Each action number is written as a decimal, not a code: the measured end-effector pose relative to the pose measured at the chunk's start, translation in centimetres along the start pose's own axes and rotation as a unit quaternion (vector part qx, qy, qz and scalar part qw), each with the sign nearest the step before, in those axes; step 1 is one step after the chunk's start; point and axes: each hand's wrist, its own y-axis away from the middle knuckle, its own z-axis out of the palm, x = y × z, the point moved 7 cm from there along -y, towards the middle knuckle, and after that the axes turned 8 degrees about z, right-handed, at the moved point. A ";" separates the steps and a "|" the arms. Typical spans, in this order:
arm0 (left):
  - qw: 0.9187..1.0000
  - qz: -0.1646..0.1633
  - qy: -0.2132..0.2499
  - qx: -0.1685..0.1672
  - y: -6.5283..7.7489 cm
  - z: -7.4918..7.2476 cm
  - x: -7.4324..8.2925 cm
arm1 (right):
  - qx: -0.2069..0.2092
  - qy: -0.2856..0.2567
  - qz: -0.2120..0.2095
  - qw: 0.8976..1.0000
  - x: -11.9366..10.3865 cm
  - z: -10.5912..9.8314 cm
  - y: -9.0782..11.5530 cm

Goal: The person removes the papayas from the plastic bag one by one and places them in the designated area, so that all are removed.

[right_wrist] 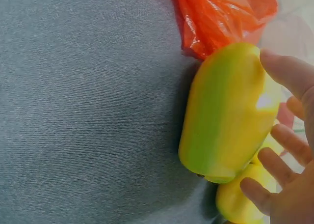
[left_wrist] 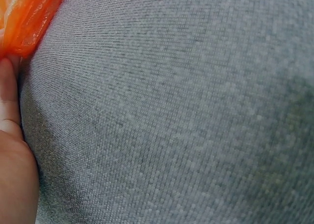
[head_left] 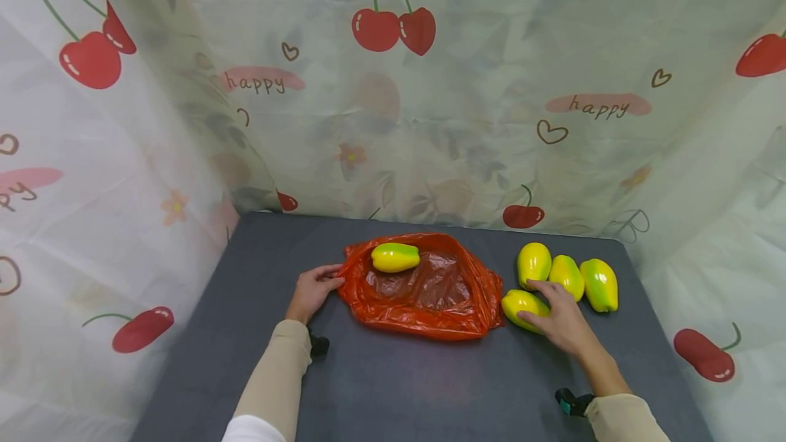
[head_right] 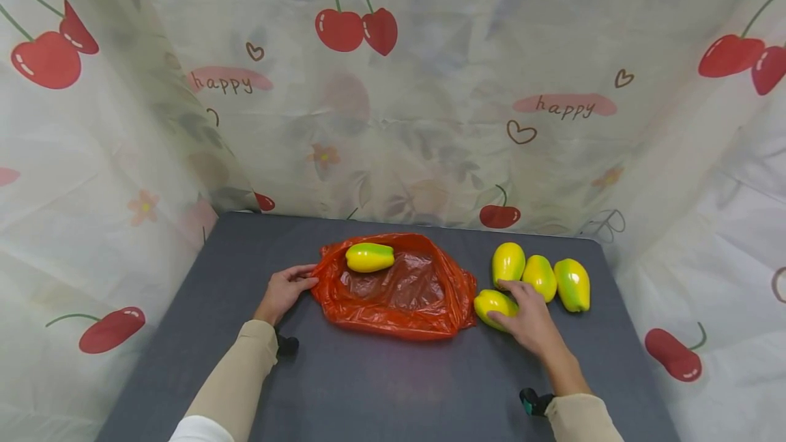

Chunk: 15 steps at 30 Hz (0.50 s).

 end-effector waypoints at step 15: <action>1.000 0.000 -0.003 -0.004 0.2 -0.1 0.1 | 0.006 0.084 0.033 0.996 -2.9 -0.8 -0.6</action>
